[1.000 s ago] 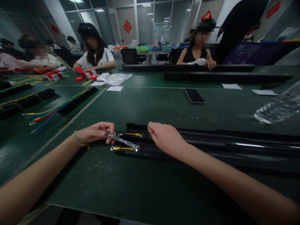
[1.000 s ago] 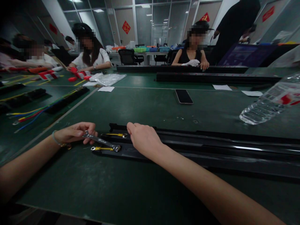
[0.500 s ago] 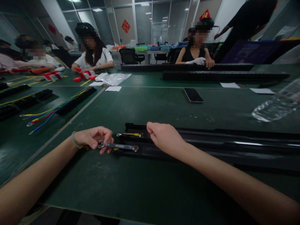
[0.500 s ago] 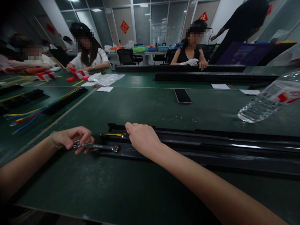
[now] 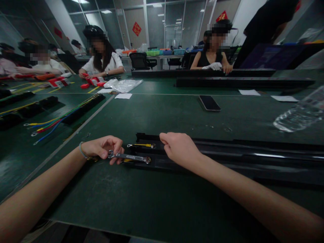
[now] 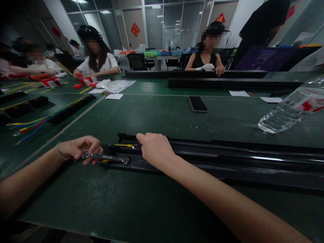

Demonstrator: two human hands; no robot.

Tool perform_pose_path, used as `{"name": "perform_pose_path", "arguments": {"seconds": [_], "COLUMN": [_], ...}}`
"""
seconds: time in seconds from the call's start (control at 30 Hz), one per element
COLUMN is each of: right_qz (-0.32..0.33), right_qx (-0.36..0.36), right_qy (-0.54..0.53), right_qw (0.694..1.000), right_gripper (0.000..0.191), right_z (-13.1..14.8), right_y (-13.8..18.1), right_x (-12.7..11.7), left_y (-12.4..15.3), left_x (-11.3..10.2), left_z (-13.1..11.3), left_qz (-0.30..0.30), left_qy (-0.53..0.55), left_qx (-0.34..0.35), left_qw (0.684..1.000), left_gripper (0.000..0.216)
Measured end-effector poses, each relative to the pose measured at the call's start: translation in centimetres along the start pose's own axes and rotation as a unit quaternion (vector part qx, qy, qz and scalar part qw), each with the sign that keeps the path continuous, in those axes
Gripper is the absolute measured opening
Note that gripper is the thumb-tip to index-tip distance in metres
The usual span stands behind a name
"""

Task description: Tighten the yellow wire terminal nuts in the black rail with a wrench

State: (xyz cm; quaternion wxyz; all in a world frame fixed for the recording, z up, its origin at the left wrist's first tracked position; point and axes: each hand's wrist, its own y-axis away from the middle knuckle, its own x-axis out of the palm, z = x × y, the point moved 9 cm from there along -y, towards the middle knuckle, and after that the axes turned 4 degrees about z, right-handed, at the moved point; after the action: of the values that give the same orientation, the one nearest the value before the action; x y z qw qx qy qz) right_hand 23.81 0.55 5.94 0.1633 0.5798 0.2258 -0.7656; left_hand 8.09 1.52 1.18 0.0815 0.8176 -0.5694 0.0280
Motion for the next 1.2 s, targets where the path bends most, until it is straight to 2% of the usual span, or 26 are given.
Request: {"name": "perform_pose_path", "arguments": {"seconds": [0.13,0.3,0.4,0.63,0.97,1.1,1.2], "right_qz": [-0.005,-0.006,-0.006,-0.024,-0.013,-0.018,-0.027], "right_qx": [0.003,0.005,0.003,-0.009,-0.01,-0.014,-0.017], "right_qy": [0.0,-0.007,-0.018,-0.022,-0.026,-0.036,-0.033], "right_qw": [1.0,1.0,1.0,0.999,1.0,0.999,0.999], "right_gripper": [0.013,0.013,0.012,0.011,0.012,0.012,0.012], "right_z": [0.0,0.0,0.0,0.0,0.1,0.1,0.1], "right_y": [0.0,0.0,0.0,0.0,0.0,0.1,0.1], "right_x": [-0.1,-0.3,-0.3,-0.4,-0.4,-0.4,-0.5], "left_y": [0.0,0.3,0.4,0.4,0.2,0.1,0.0], "left_x": [-1.5,-2.8,-3.0,-3.0,-2.5,-1.5,-0.4], "left_z": [-0.5,-0.2,-0.1,0.0,0.0,-0.3,-0.1], "left_qz": [-0.065,-0.122,-0.137,-0.132,-0.109,-0.073,-0.026], "left_qy": [-0.002,0.012,0.02,0.02,0.021,0.013,0.012], "left_qx": [0.047,0.046,0.041,0.04,0.033,0.033,0.004], "left_qw": [0.997,0.991,0.99,0.99,0.993,0.997,1.0], "left_gripper": [0.021,0.02,0.019,0.019,0.021,0.022,0.024]}}
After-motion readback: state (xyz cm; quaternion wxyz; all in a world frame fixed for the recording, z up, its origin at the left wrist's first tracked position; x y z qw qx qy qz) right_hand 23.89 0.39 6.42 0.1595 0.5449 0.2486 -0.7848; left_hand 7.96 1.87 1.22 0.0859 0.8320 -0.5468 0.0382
